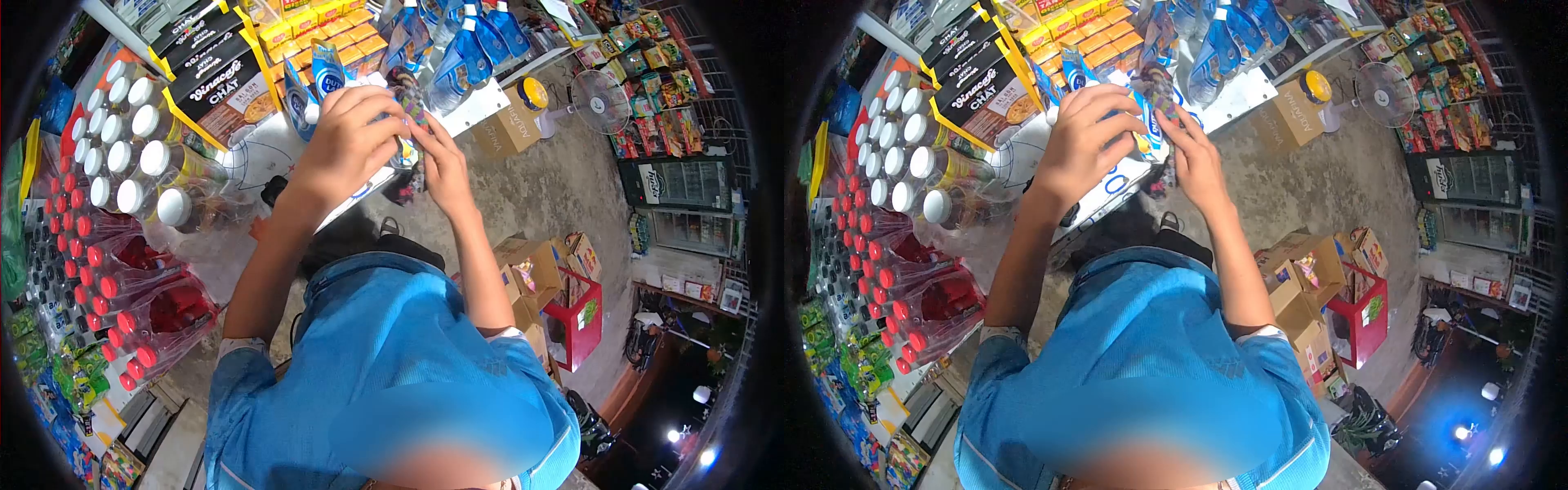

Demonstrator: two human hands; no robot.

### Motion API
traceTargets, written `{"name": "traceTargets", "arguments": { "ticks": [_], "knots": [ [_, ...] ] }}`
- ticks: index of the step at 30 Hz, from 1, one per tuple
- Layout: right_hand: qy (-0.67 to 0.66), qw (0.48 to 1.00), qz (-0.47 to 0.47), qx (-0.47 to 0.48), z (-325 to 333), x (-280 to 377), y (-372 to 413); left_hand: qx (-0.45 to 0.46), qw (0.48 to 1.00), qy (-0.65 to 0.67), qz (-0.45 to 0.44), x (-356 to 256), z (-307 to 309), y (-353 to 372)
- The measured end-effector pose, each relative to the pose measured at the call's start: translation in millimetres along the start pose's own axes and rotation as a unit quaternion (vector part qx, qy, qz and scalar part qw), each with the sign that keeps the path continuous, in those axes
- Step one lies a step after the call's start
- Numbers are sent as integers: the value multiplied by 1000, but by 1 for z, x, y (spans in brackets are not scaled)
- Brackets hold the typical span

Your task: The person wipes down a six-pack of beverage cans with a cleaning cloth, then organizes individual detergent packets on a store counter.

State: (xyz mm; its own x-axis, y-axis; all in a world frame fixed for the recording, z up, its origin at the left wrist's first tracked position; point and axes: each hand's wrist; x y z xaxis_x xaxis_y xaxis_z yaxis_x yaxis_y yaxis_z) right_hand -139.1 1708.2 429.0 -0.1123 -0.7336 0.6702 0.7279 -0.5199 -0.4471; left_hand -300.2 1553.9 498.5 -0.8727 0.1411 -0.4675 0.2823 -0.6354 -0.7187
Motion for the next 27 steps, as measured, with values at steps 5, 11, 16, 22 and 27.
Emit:
{"name": "traceTargets", "arguments": {
  "ticks": [5,11,16,22,27],
  "knots": [
    [73,994,-46,66,9,-39,15,66,995,36,-60,-2,8,-12],
    [34,997,-63,26,32,-20,22,92,993,-23,-71,-11,13,-35],
    [7,996,-89,-26,47,-13,24,60,984,-45,-162,-3,6,-62],
    [-28,993,-104,-42,47,-11,29,164,951,-173,-195,-2,24,-115],
    [-22,993,-111,-28,42,-5,29,137,951,-177,-212,0,24,-125]
  ]
}}
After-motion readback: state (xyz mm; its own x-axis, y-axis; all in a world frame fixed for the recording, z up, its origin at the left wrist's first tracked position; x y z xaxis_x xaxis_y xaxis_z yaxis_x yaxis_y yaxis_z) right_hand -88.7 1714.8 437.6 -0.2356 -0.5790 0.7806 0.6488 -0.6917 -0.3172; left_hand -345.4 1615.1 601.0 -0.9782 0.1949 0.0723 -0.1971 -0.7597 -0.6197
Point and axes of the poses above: each hand's wrist, its own y-axis away from the middle knuckle, its own z-axis out of the back of the hand, x = y × z, and after that the axes turned 7 degrees about -x, right-handed
